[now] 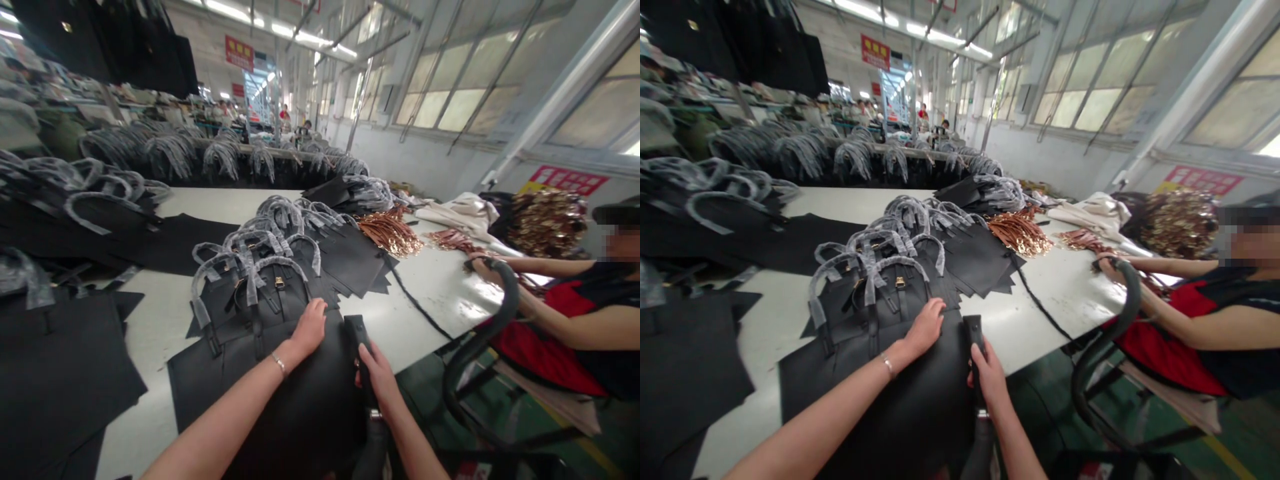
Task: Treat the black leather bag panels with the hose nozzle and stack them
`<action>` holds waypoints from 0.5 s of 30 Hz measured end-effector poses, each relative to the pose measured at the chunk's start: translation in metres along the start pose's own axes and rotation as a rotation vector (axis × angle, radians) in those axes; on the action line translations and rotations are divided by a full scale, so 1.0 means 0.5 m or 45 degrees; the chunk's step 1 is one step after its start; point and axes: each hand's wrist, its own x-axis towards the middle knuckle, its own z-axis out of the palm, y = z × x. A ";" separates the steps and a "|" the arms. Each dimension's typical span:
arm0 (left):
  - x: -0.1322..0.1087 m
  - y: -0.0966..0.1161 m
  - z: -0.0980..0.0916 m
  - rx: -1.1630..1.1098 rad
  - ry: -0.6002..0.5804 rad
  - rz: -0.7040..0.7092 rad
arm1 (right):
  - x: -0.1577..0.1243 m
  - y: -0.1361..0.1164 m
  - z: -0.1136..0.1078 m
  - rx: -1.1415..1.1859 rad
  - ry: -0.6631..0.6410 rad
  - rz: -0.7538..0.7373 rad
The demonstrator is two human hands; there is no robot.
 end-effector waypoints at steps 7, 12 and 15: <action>-0.259 -0.076 -0.084 0.201 0.027 -0.058 | 0.045 -0.105 -0.021 -0.326 -0.243 0.279; -0.368 -0.137 -0.126 0.339 -0.045 -0.222 | 0.109 -0.171 -0.004 -0.408 -0.308 0.392; -0.392 -0.150 -0.133 0.374 -0.055 -0.187 | 0.134 -0.185 0.014 -0.428 -0.320 0.405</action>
